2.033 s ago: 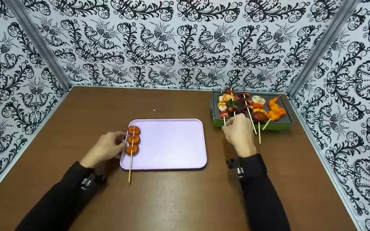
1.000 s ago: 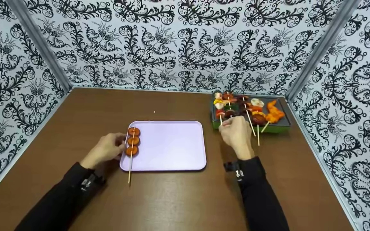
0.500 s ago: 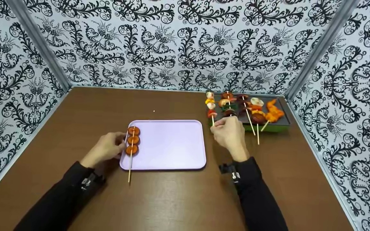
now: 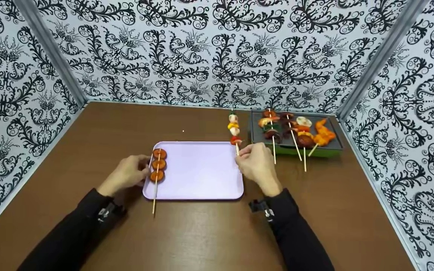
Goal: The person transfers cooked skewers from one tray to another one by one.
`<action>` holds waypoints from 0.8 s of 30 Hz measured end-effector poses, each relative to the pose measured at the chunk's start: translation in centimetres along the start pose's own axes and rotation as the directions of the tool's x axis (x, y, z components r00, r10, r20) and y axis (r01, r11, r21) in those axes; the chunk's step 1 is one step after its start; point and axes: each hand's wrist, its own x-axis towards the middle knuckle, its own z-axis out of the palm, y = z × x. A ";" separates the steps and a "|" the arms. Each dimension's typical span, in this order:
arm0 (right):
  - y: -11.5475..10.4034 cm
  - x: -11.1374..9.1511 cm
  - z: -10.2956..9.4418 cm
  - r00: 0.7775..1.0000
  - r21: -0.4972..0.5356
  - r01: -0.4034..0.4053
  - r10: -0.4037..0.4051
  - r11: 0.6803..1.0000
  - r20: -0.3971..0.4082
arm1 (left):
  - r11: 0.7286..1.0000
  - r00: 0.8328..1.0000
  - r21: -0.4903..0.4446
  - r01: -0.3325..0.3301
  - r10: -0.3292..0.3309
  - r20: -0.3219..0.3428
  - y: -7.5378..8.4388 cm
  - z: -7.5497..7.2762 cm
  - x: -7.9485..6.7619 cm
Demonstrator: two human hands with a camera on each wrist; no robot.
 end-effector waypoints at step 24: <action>-3.1 -2.1 5.3 0.995 0.071 -0.014 0.006 0.997 0.102 | 0.999 0.999 -0.037 0.019 -0.017 0.043 -0.2 0.0 -0.1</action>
